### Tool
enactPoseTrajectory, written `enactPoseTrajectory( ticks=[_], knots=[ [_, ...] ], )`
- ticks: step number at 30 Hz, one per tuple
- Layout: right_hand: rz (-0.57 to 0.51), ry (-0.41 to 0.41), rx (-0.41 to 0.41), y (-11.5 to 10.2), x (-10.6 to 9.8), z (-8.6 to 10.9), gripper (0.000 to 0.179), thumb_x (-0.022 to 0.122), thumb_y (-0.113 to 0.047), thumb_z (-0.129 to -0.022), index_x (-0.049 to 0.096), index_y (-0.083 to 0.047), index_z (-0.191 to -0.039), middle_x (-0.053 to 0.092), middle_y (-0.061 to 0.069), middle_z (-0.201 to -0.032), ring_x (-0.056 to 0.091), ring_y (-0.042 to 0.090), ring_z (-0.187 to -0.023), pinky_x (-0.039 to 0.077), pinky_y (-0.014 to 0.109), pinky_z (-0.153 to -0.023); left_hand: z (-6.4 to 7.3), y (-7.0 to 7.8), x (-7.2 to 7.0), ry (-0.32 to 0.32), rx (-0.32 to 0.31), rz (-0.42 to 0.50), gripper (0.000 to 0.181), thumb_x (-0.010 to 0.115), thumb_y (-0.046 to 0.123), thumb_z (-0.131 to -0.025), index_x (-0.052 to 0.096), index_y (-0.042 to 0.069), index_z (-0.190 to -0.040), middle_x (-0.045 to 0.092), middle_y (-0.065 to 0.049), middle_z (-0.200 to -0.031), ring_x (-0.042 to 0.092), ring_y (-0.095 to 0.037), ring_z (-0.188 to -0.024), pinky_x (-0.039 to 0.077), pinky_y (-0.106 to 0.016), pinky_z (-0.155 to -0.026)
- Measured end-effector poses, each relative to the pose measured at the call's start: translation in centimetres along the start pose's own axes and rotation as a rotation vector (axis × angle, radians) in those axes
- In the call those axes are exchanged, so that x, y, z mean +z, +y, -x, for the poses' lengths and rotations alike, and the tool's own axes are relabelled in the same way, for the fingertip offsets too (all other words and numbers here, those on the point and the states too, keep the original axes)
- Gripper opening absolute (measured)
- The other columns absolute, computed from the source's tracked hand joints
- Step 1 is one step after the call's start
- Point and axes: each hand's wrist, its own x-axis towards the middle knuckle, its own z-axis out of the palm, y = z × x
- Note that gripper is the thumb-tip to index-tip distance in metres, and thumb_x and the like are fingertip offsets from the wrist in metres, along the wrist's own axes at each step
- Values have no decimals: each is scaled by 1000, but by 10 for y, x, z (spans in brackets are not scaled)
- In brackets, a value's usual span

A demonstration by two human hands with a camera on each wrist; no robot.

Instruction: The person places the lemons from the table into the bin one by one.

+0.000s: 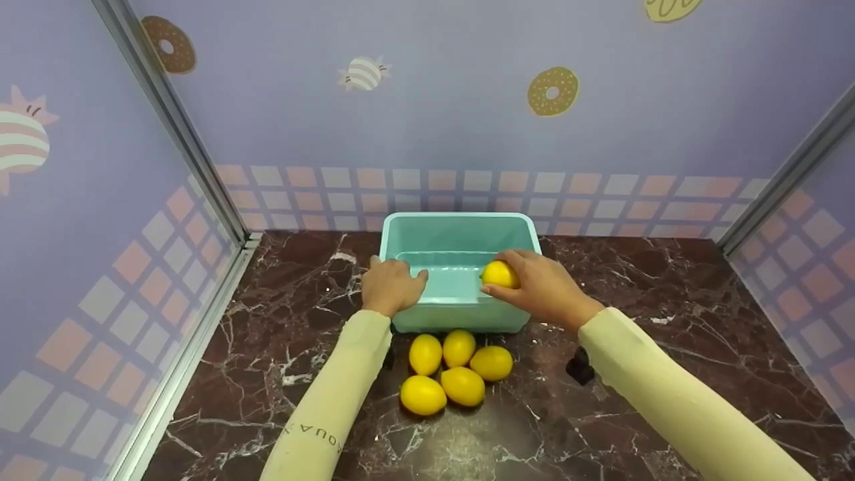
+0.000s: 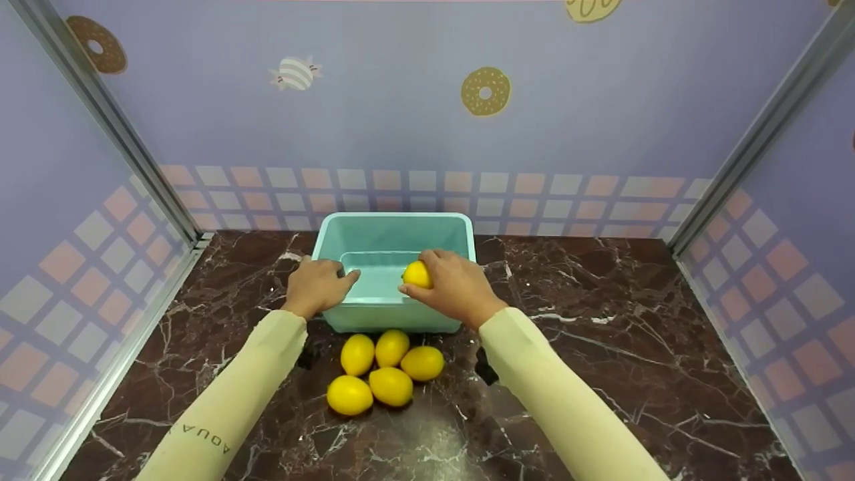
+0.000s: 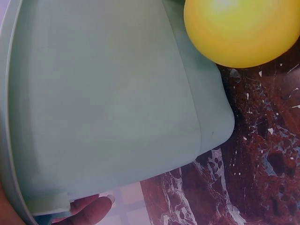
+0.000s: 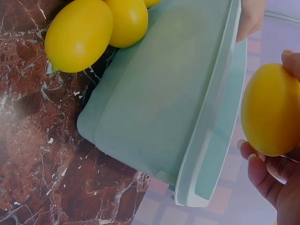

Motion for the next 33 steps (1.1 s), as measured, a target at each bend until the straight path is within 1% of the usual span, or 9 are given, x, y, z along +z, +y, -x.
enactPoseTrajectory(
  ticks=[6, 11, 21, 27, 33],
  knots=[
    [16, 1, -3, 0, 1, -3, 60, 58, -62, -87, 57, -16, -127, 65, 5, -116, 57, 18, -79, 46, 34, -67, 1, 0, 0, 12, -2, 16, 56, 44, 56, -93, 73, 9, -97, 70, -12, -103, 53, -38, -110, 51, -53, -79],
    [17, 6, -5, 0, 1, -5, 58, 60, -60, -87, 58, -16, -125, 65, 5, -113, 57, 18, -77, 46, 34, -66, 1, 0, 0, 11, -8, 20, 56, 44, 56, -93, 72, 8, -98, 70, -13, -105, 52, -37, -110, 50, -54, -81],
    [14, -10, 3, 2, 2, -9, 60, 58, -61, -87, 57, -16, -126, 64, 4, -113, 57, 19, -80, 47, 36, -70, 0, 0, 0, 8, -5, 4, 57, 43, 56, -93, 72, 8, -101, 69, -13, -107, 52, -37, -111, 51, -52, -80],
    [29, -9, 1, 1, 4, -12, 56, 59, -60, -87, 58, -16, -123, 65, 3, -109, 55, 18, -76, 45, 34, -67, 0, -1, 1, -4, -10, 6, 57, 43, 57, -93, 71, 8, -103, 69, -13, -109, 51, -37, -113, 50, -53, -83],
    [47, -16, -4, -1, 4, -15, 59, 57, -62, -87, 57, -16, -124, 65, 4, -111, 57, 19, -78, 46, 35, -67, -1, 1, 1, 3, -11, 4, 55, 44, 55, -94, 71, 8, -102, 69, -12, -108, 52, -37, -112, 50, -54, -82]
  ],
)
